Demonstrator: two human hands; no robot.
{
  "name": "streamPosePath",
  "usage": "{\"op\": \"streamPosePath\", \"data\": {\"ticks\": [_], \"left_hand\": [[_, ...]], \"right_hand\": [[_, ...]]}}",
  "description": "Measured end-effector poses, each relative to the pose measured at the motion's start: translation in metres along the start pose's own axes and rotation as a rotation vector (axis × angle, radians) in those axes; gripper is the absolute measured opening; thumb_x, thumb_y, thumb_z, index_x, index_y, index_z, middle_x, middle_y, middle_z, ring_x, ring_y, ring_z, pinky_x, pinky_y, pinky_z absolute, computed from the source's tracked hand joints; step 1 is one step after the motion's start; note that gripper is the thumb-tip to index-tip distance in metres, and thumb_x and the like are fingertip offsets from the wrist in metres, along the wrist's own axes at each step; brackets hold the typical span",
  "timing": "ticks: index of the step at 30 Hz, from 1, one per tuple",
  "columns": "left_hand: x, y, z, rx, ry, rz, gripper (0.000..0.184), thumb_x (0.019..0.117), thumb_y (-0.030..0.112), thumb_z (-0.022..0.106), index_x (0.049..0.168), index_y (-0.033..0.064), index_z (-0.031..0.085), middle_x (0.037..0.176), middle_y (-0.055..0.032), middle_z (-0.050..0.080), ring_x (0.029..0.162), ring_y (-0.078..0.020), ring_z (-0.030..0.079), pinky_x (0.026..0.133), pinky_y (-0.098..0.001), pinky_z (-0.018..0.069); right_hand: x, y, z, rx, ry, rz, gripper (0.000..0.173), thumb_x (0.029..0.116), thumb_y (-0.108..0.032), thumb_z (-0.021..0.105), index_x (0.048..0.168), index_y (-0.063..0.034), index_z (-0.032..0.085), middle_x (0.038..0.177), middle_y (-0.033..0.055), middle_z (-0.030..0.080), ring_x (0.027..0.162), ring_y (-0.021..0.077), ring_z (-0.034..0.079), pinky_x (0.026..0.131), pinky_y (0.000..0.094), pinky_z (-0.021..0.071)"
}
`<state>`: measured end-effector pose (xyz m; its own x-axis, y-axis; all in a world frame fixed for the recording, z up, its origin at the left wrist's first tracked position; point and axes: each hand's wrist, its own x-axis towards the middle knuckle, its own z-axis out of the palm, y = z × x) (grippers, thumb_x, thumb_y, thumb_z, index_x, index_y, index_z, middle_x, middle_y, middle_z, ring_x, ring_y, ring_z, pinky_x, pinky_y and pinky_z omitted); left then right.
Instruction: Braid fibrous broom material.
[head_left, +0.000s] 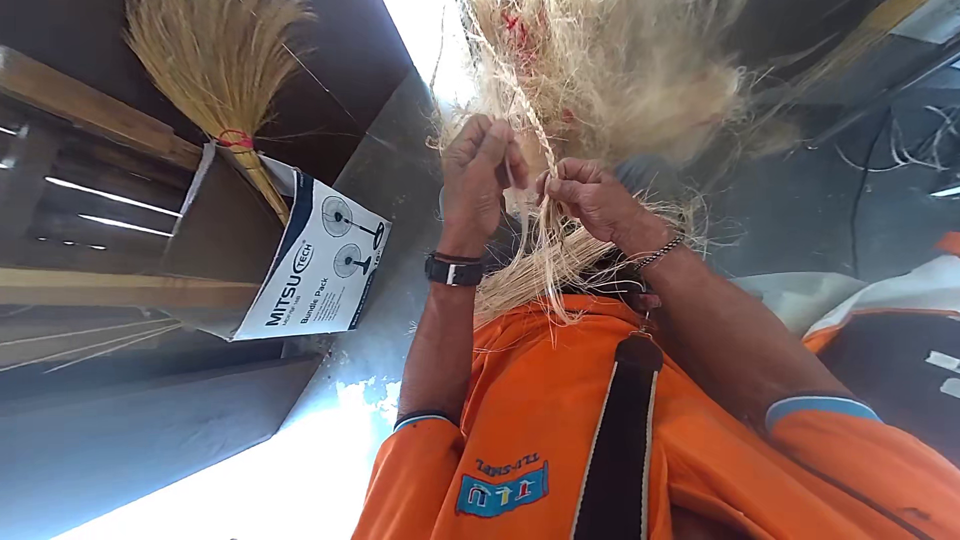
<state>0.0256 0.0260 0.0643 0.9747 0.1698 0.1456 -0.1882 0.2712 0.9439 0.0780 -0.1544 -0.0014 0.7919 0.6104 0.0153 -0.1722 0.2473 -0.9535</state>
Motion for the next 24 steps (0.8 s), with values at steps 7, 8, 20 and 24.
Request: {"op": "streamPosePath", "data": {"ticks": [7, 8, 20, 24], "left_hand": [[-0.027, 0.008, -0.035, 0.037, 0.162, -0.101, 0.022, 0.1093, 0.015, 0.045, 0.091, 0.0115, 0.057, 0.068, 0.0021, 0.061, 0.051, -0.0048, 0.053, 0.046, -0.0180, 0.0457], [-0.029, 0.006, -0.036, 0.037, 0.202, -0.152, 0.022, 0.1096, 0.015, 0.045, 0.091, 0.0113, 0.057, 0.067, 0.0021, 0.061, 0.050, -0.0046, 0.052, 0.045, -0.0175, 0.0445], [-0.056, -0.038, -0.009, 0.094, 0.232, -0.534, 0.015, 0.1049, 0.011, 0.055, 0.093, 0.0065, 0.063, 0.064, 0.0020, 0.057, 0.042, -0.0004, 0.041, 0.037, -0.0140, 0.0334], [-0.059, -0.036, -0.005, -0.043, 0.217, -0.578, 0.014, 0.1048, 0.011, 0.055, 0.096, 0.0044, 0.065, 0.065, -0.0003, 0.059, 0.043, -0.0014, 0.044, 0.038, -0.0143, 0.0357]], "right_hand": [[0.000, -0.015, 0.012, -0.231, 0.006, -0.096, 0.016, 0.1000, -0.010, 0.062, 0.084, -0.0075, 0.060, 0.073, -0.0004, 0.065, 0.055, 0.0063, 0.055, 0.048, 0.0217, 0.0454], [0.001, -0.016, 0.013, -0.241, 0.006, -0.113, 0.016, 0.0995, -0.009, 0.062, 0.083, -0.0069, 0.061, 0.071, -0.0008, 0.064, 0.054, 0.0057, 0.053, 0.047, 0.0210, 0.0429], [0.002, -0.024, 0.014, -0.255, -0.021, -0.151, 0.018, 0.0993, -0.010, 0.063, 0.082, -0.0086, 0.060, 0.066, -0.0033, 0.057, 0.052, 0.0052, 0.049, 0.047, 0.0209, 0.0401], [0.004, -0.026, 0.011, -0.325, -0.035, -0.221, 0.018, 0.0992, -0.010, 0.063, 0.082, -0.0081, 0.059, 0.067, -0.0028, 0.056, 0.053, 0.0055, 0.049, 0.049, 0.0213, 0.0422]]}}
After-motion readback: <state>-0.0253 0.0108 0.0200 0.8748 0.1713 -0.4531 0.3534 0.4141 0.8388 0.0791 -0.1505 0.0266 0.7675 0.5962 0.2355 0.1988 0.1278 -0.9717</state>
